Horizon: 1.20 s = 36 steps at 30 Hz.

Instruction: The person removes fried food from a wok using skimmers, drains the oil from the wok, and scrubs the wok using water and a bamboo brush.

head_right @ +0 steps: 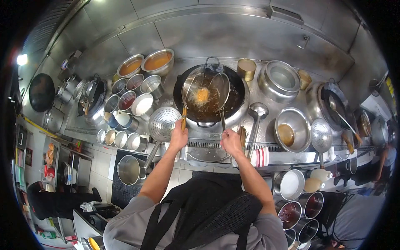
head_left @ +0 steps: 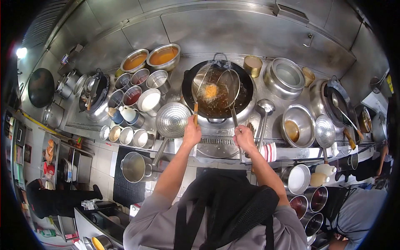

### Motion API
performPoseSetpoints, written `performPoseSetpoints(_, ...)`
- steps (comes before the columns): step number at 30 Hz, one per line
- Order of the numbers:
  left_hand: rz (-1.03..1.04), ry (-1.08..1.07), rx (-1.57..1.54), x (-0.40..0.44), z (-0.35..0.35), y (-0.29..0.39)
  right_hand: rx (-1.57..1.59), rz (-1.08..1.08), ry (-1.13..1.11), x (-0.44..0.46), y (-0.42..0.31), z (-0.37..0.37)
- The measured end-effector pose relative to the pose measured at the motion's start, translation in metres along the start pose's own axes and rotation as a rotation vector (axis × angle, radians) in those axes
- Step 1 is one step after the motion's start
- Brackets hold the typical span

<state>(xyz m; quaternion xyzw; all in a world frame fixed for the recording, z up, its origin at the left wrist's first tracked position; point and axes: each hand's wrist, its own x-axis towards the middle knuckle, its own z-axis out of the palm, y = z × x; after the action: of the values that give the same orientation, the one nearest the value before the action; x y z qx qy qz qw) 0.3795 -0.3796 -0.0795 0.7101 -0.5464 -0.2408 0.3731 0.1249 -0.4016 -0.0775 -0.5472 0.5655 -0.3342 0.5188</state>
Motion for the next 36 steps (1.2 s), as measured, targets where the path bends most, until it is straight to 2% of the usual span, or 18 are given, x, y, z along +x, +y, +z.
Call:
performPoseSetpoints(3,0.089,0.02,-0.017,0.004,0.011,-0.014,0.063,0.022,-0.025,-0.01,-0.012,0.008)
performPoseSetpoints(7,0.04,-0.018,-0.032,-0.001,0.011,0.0,0.196,0.031,-0.023,-0.012,-0.008,0.005)
performPoseSetpoints(16,0.132,0.087,0.054,0.001,0.018,-0.005,0.069,0.055,0.031,-0.009,-0.004,-0.003)
performPoseSetpoints(18,0.086,0.022,0.012,-0.001,0.015,0.001,0.064,0.067,0.021,-0.009,-0.007,0.002)
performPoseSetpoints(24,0.113,0.028,-0.029,-0.003,0.014,0.002,0.437,0.157,-0.034,0.003,0.004,0.006)
performPoseSetpoints(32,0.124,0.001,-0.012,-0.008,0.001,0.015,0.674,0.17,-0.07,-0.008,0.009,0.01)
performPoseSetpoints(36,0.158,0.02,-0.027,-0.011,-0.002,0.025,0.676,0.118,-0.052,-0.015,0.012,0.007)
